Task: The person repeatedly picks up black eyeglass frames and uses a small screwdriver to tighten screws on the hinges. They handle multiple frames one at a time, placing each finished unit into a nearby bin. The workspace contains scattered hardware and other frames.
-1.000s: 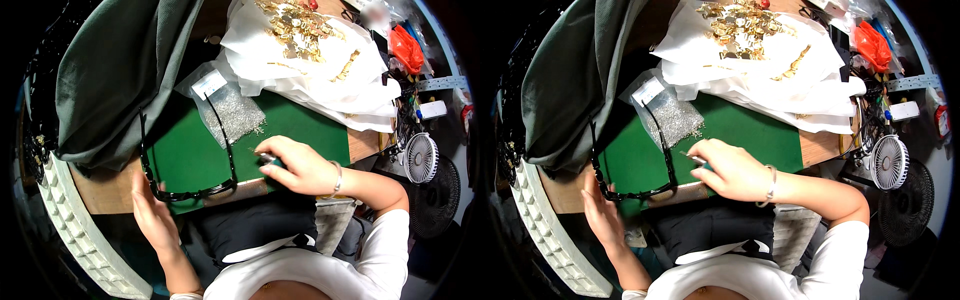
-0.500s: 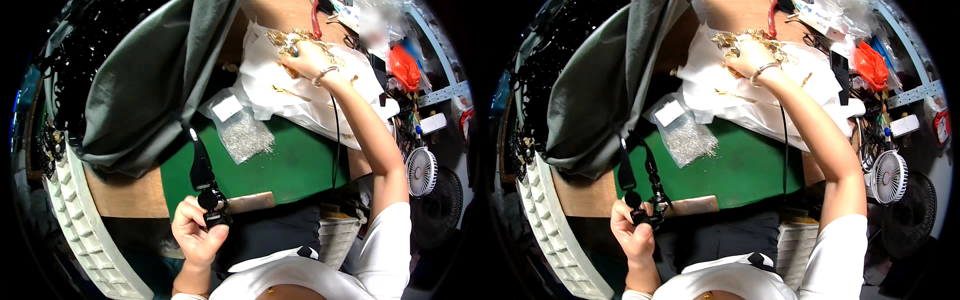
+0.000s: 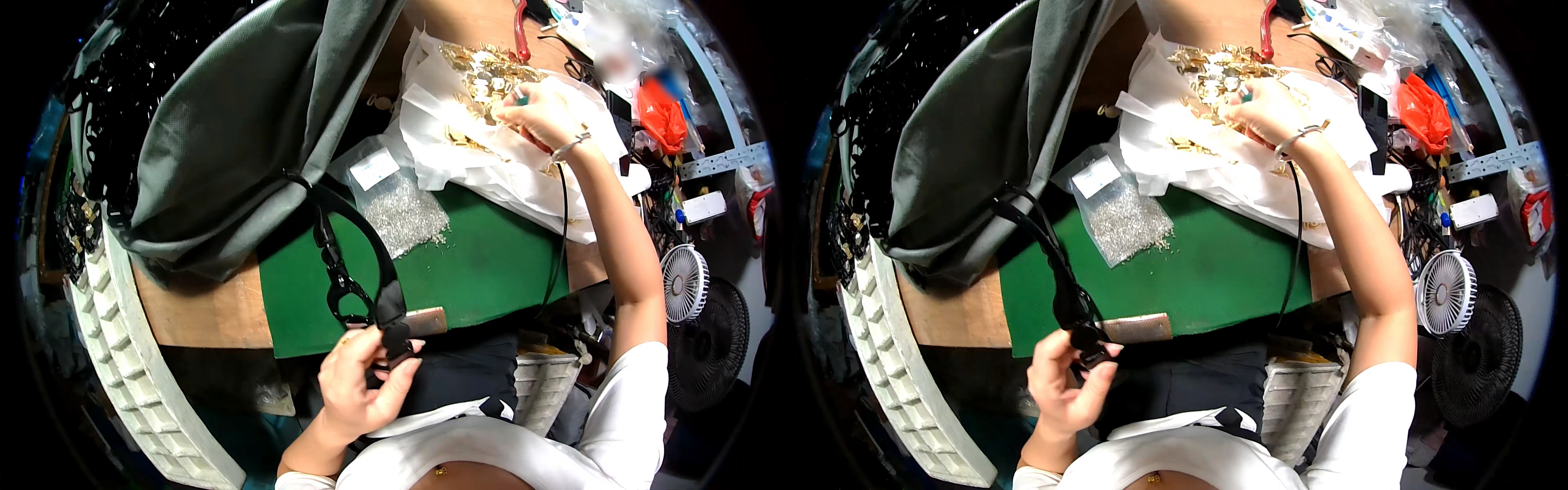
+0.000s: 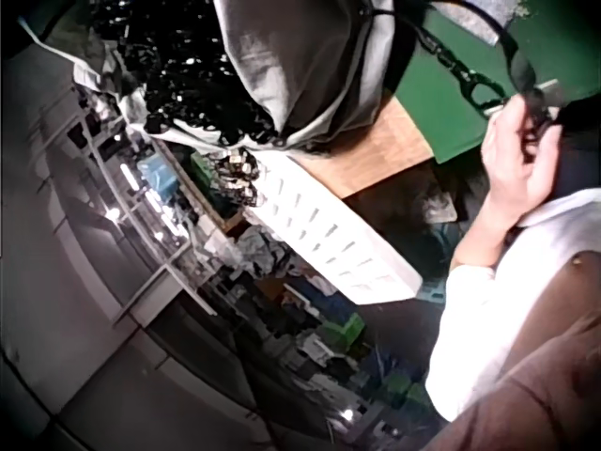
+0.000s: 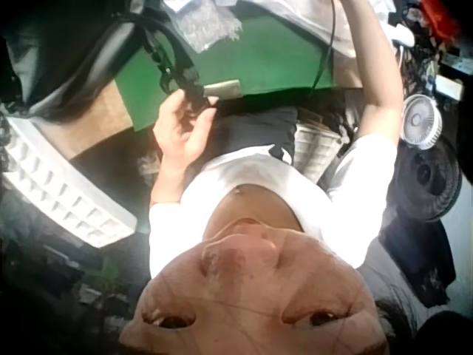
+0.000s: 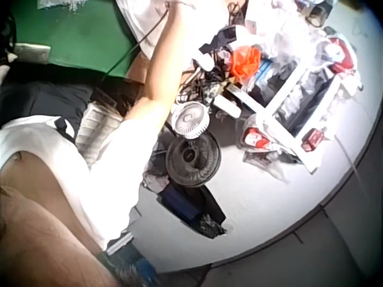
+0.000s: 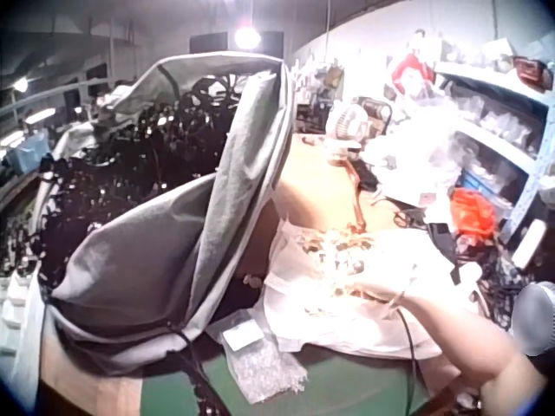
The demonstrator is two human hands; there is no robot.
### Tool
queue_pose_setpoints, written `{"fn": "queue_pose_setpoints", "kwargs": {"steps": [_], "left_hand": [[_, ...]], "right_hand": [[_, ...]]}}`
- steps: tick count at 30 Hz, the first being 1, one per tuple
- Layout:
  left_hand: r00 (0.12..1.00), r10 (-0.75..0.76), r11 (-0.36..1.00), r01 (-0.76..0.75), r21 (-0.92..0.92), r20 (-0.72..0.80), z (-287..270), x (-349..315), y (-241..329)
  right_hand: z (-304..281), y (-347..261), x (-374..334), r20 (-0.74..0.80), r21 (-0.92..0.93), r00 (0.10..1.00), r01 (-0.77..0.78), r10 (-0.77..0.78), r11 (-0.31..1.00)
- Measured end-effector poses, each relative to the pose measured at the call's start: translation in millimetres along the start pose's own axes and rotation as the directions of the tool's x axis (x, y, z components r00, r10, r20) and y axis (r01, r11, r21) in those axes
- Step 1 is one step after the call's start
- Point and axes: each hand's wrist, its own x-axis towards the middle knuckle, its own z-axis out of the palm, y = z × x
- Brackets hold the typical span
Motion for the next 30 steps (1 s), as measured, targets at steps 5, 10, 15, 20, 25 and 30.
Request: {"fn": "queue_pose_setpoints", "kwargs": {"steps": [5, 10, 15, 20, 25, 30], "left_hand": [[0.993, -0.119, 0.993, 0.119, 0.022, -0.001, -3, 7, 7], [0.987, -0.112, 0.993, 0.116, 0.023, -0.111, 13, 4, 11], [0.996, -0.053, 0.991, 0.061, 0.117, -0.076, 7, 4, 9], [0.995, -0.012, 0.991, 0.025, 0.134, -0.099, 8, 6, 9], [0.997, 0.013, 0.989, -0.002, 0.146, -0.075, 4, 5, 4], [1.0, -0.006, 0.976, 0.009, 0.217, -0.015, 3, 10, 9]], "right_hand": [[5, -74, -114, 0.324, 0.294, 0.946, -0.084, -0.016, 0.952], [66, -77, -156, 0.507, 0.402, 0.776, 0.173, -0.376, 0.899], [73, -70, -160, 0.484, 0.442, 0.782, 0.169, -0.393, 0.881], [74, -73, -163, 0.447, 0.477, 0.794, 0.179, -0.413, 0.861], [79, -67, -162, 0.429, 0.433, 0.787, 0.252, -0.444, 0.865], [73, -64, -156, 0.439, 0.411, 0.805, 0.214, -0.399, 0.886]]}}
